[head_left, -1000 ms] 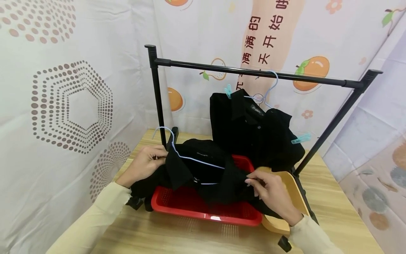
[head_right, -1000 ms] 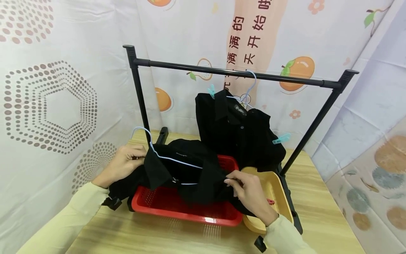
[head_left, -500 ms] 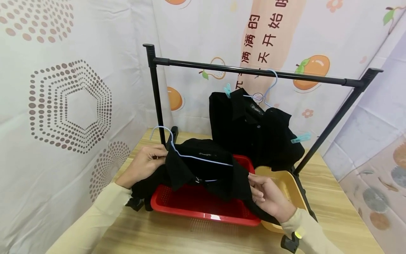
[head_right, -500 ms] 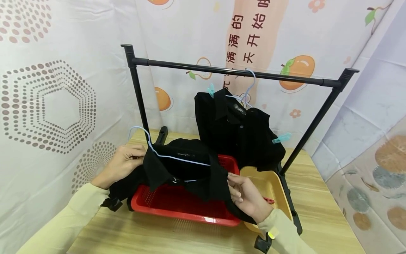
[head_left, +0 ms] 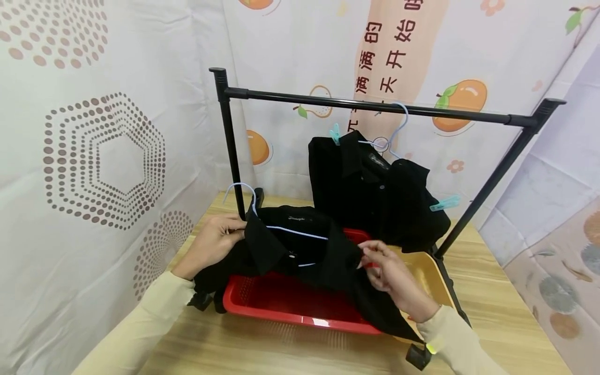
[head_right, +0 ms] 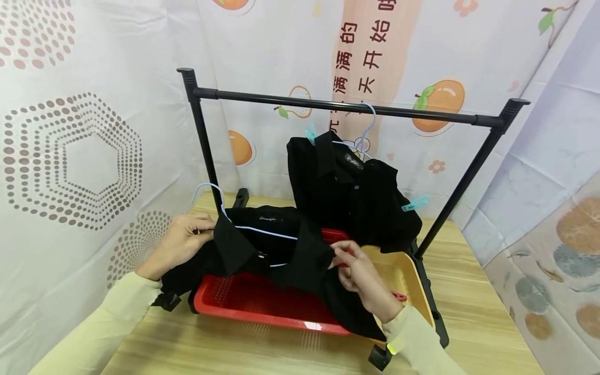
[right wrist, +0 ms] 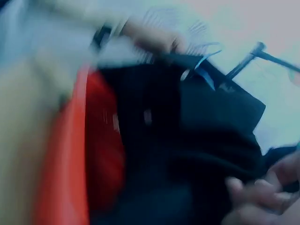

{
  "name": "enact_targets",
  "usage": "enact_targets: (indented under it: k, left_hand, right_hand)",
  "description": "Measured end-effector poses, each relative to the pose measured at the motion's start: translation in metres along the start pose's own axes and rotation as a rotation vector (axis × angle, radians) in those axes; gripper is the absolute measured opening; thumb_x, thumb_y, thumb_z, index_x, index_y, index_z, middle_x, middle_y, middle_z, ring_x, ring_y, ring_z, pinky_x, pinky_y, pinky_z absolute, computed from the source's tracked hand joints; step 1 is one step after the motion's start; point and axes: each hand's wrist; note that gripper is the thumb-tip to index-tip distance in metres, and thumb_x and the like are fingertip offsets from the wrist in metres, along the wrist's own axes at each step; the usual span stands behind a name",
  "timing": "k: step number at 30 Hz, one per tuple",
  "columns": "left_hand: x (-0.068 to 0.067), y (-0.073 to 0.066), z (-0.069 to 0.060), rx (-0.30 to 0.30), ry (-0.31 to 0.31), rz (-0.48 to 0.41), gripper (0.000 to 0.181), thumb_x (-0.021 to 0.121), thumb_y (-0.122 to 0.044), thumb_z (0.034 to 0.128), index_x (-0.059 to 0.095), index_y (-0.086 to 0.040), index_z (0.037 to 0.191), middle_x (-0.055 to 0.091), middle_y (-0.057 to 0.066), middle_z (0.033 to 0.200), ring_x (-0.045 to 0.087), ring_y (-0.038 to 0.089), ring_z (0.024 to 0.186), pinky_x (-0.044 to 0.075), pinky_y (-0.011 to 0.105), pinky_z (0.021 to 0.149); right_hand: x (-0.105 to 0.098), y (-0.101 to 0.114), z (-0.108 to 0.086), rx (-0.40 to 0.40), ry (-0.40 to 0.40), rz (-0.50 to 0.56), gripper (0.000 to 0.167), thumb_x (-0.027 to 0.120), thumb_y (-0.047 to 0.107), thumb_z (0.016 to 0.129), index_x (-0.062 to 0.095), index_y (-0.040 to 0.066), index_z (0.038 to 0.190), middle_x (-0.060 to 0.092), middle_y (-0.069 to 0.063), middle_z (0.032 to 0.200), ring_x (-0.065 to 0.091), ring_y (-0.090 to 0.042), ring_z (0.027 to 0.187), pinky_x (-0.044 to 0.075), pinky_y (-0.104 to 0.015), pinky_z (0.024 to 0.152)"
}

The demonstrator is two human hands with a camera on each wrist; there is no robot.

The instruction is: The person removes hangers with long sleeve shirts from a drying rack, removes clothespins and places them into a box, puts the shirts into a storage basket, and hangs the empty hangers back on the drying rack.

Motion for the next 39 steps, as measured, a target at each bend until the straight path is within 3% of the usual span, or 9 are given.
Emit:
enact_targets:
  k: [4,6,10,13,15,21,25,30,39]
  left_hand:
    - [0.0,0.001,-0.002,0.003,-0.011,0.027,0.028,0.075,0.016,0.0814,0.084,-0.009,0.094,0.067,-0.007,0.081,0.055,0.008,0.069,0.045,0.022,0.063]
    - [0.001,0.0,-0.001,0.018,-0.017,0.039,0.029,0.077,0.016,0.0801,0.084,-0.01,0.092,0.065,-0.008,0.079,0.053,0.008,0.067,0.043,0.021,0.061]
    - [0.002,-0.004,0.002,0.065,-0.014,0.041,0.031,0.077,0.016,0.0784,0.083,-0.012,0.088,0.064,-0.009,0.077,0.052,0.009,0.065,0.043,0.02,0.059]
    - [0.003,-0.005,0.003,0.07,0.005,0.02,0.033,0.075,0.018,0.0783,0.083,-0.012,0.088,0.064,-0.01,0.077,0.052,0.009,0.066,0.043,0.021,0.06]
    - [0.003,-0.005,0.002,0.052,0.014,0.005,0.033,0.074,0.019,0.0785,0.083,-0.011,0.088,0.063,-0.009,0.077,0.052,0.009,0.066,0.043,0.021,0.06]
    - [0.002,-0.008,-0.001,-0.007,-0.02,-0.028,0.029,0.074,0.017,0.0815,0.083,-0.008,0.094,0.069,-0.005,0.083,0.057,0.01,0.072,0.046,0.021,0.065]
    - [0.001,-0.01,-0.001,-0.011,-0.058,-0.034,0.028,0.075,0.015,0.0825,0.084,-0.007,0.096,0.071,-0.004,0.086,0.06,0.011,0.073,0.047,0.02,0.066]
    - [0.004,-0.008,-0.001,0.003,-0.09,-0.024,0.028,0.076,0.016,0.0811,0.084,-0.007,0.095,0.072,-0.005,0.085,0.063,0.012,0.074,0.048,0.019,0.067]
    - [0.003,-0.006,-0.002,-0.024,-0.1,-0.066,0.026,0.077,0.013,0.0826,0.084,-0.008,0.096,0.073,-0.005,0.085,0.063,0.011,0.075,0.048,0.019,0.068]
  right_hand:
    - [0.006,0.002,-0.006,-0.323,-0.18,-0.714,0.033,0.06,0.038,0.105,0.059,0.015,0.129,0.054,0.0,0.083,0.043,-0.011,0.061,0.036,-0.026,0.055]
    - [0.01,0.0,-0.007,-0.482,-0.253,-0.977,0.035,0.068,0.039,0.101,0.062,0.017,0.126,0.052,0.005,0.078,0.045,-0.01,0.062,0.038,-0.027,0.056]
    - [0.016,-0.008,-0.005,-0.688,-0.308,-1.101,0.024,0.079,0.026,0.093,0.07,0.014,0.111,0.056,0.008,0.075,0.045,-0.005,0.061,0.041,-0.026,0.055]
    - [0.014,-0.013,-0.003,-0.774,-0.319,-1.001,0.01,0.079,0.007,0.091,0.074,0.012,0.098,0.062,0.006,0.072,0.047,-0.003,0.058,0.044,-0.024,0.055]
    - [0.011,-0.014,-0.002,-0.75,-0.279,-0.878,0.012,0.074,0.001,0.093,0.076,0.013,0.094,0.061,0.006,0.066,0.049,-0.003,0.053,0.046,-0.024,0.053]
    - [0.009,-0.006,-0.002,-0.346,-0.199,-0.342,0.018,0.06,0.011,0.105,0.073,-0.001,0.103,0.063,-0.005,0.074,0.057,-0.016,0.058,0.051,-0.029,0.053]
    - [0.011,-0.002,-0.003,-0.152,-0.208,-0.222,0.023,0.057,0.018,0.107,0.07,-0.001,0.105,0.059,-0.008,0.087,0.057,-0.02,0.073,0.051,-0.029,0.063]
    - [0.01,-0.002,-0.003,0.016,-0.087,-0.036,0.025,0.048,0.02,0.111,0.062,0.005,0.096,0.05,-0.004,0.084,0.051,-0.017,0.075,0.045,-0.028,0.068]
    - [0.009,-0.002,-0.001,0.167,0.097,0.581,0.04,0.033,-0.007,0.106,0.061,0.013,0.084,0.055,0.005,0.083,0.057,-0.009,0.084,0.049,-0.023,0.083]
Point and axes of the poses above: each hand's wrist, its own z-axis towards the middle knuckle, its own x-axis out of the palm, y = z × x
